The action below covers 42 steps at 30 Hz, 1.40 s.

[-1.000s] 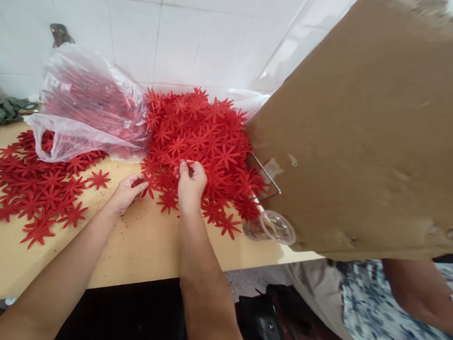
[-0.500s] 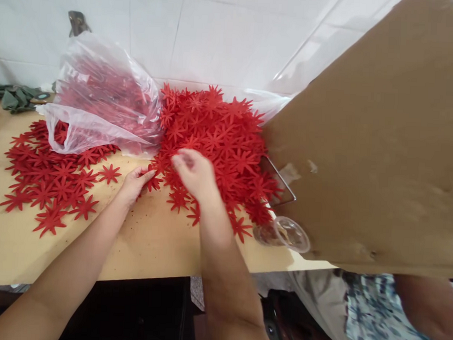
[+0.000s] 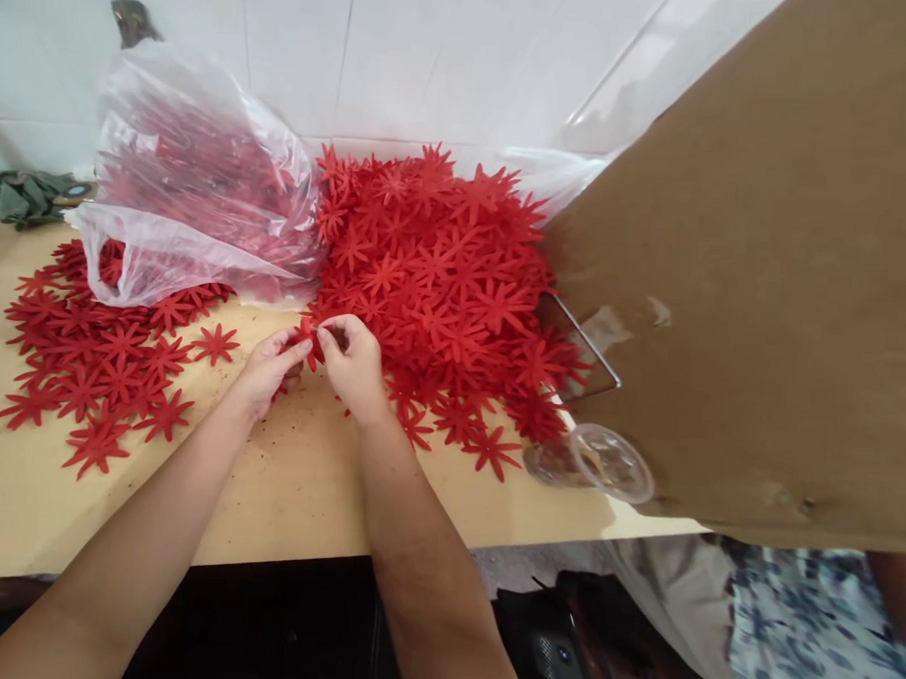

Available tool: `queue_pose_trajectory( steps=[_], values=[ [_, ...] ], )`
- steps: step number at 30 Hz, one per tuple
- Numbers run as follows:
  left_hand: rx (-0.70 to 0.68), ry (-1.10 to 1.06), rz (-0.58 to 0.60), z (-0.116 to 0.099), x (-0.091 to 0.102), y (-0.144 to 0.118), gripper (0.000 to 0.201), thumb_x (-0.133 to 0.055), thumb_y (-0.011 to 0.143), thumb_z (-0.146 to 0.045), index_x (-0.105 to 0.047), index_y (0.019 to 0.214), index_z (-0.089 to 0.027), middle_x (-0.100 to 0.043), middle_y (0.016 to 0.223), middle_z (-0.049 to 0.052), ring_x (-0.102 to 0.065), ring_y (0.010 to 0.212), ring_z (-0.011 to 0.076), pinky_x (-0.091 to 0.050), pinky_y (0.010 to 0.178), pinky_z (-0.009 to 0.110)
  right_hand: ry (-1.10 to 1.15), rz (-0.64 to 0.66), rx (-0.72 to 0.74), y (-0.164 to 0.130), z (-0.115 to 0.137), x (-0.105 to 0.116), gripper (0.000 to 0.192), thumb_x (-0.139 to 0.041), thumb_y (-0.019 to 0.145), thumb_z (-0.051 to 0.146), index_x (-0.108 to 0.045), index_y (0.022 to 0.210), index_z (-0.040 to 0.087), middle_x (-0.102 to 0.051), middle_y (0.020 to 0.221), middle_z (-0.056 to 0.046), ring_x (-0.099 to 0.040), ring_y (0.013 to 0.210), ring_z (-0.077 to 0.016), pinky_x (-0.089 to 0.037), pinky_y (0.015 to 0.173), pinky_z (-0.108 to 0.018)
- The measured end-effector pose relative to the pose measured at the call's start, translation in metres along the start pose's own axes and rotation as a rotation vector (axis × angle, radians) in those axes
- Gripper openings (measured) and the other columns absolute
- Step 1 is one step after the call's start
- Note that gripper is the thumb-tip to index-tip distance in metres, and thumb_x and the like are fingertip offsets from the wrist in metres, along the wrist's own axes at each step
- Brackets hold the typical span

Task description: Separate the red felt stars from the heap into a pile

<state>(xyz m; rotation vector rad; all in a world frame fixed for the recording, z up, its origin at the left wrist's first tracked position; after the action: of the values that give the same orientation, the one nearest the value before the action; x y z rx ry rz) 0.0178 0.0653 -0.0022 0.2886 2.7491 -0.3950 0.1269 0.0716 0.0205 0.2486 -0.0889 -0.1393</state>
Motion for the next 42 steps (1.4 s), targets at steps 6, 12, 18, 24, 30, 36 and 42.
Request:
queue_pose_trajectory(
  steps=[6, 12, 18, 24, 30, 36, 42],
  values=[
    [-0.024, 0.012, -0.136, -0.004, 0.013, 0.002, 0.025, -0.06, 0.07, -0.036, -0.043, 0.069, -0.018, -0.038, 0.049, -0.008, -0.029, 0.037, 0.0013, -0.019, 0.038, 0.016, -0.038, 0.138, 0.056, -0.005, 0.005, -0.011, 0.023, -0.062, 0.067, 0.029, -0.053, 0.088, 0.022, -0.055, 0.091, -0.003, -0.053, 0.079, -0.0132, -0.045, 0.071, -0.029],
    [-0.065, 0.075, -0.114, -0.002, 0.008, 0.002, 0.03, -0.053, 0.072, -0.045, -0.042, 0.067, -0.018, -0.035, 0.048, -0.008, -0.03, 0.038, 0.0023, -0.018, 0.038, 0.017, -0.206, 0.047, 0.157, -0.003, 0.001, -0.005, 0.005, -0.052, 0.073, 0.025, -0.054, 0.074, 0.02, -0.053, 0.077, -0.002, -0.051, 0.072, -0.0134, -0.042, 0.067, -0.029],
    [-0.065, 0.067, -0.053, -0.005, 0.004, -0.002, 0.013, -0.056, 0.065, -0.02, -0.049, 0.075, -0.017, -0.044, 0.054, -0.007, -0.035, 0.041, 0.0024, -0.024, 0.04, 0.016, -0.096, 0.056, 0.115, -0.003, 0.006, -0.002, 0.009, -0.05, 0.076, 0.029, -0.052, 0.078, 0.021, -0.055, 0.078, -0.002, -0.052, 0.073, -0.0132, -0.043, 0.068, -0.029],
    [-0.018, 0.02, -0.098, -0.007, 0.012, 0.001, 0.012, -0.055, 0.069, -0.026, -0.048, 0.072, -0.017, -0.038, 0.048, -0.008, -0.031, 0.036, 0.0021, -0.019, 0.037, 0.016, -0.154, 0.191, 0.24, -0.01, 0.018, -0.014, 0.011, -0.056, 0.073, 0.025, -0.059, 0.083, 0.022, -0.057, 0.091, -0.005, -0.054, 0.089, -0.0165, -0.044, 0.083, -0.034],
    [-0.02, 0.165, -0.086, -0.008, 0.005, -0.002, 0.016, -0.061, 0.067, -0.023, -0.055, 0.079, -0.015, -0.05, 0.059, -0.005, -0.038, 0.044, 0.0021, -0.026, 0.041, 0.015, -0.038, -0.142, 0.105, 0.0, 0.005, 0.013, 0.01, -0.05, 0.075, 0.029, -0.055, 0.081, 0.021, -0.056, 0.078, -0.004, -0.056, 0.075, -0.0165, -0.048, 0.073, -0.034],
    [-0.045, 0.283, -0.113, -0.008, 0.01, 0.0, 0.017, -0.059, 0.069, -0.025, -0.056, 0.083, -0.015, -0.046, 0.057, -0.006, -0.034, 0.044, 0.002, -0.024, 0.04, 0.014, -0.473, -0.606, 0.31, 0.0, 0.02, 0.071, 0.043, -0.049, 0.072, 0.027, -0.046, 0.115, 0.019, -0.042, 0.122, -0.014, -0.04, 0.116, -0.0273, -0.033, 0.095, -0.05],
    [-0.066, 0.228, -0.125, -0.008, 0.011, 0.001, 0.013, -0.058, 0.07, -0.024, -0.048, 0.068, -0.016, -0.04, 0.049, -0.008, -0.03, 0.04, 0.0025, -0.022, 0.04, 0.017, -0.684, -0.467, 0.476, -0.011, 0.04, 0.042, 0.033, -0.052, 0.073, 0.028, -0.055, 0.104, 0.019, -0.051, 0.116, -0.013, -0.038, 0.117, -0.0279, -0.029, 0.097, -0.052]
  ],
)
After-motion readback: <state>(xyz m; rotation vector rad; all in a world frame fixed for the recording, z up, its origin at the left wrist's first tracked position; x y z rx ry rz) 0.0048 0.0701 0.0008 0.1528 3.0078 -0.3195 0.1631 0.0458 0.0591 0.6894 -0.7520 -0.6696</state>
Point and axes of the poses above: each hand's wrist, its own y-axis towards the middle knuckle, its own x-axis out of the back of the hand, z = x × y, the point moved 6 cm from there along y, towards the middle knuckle
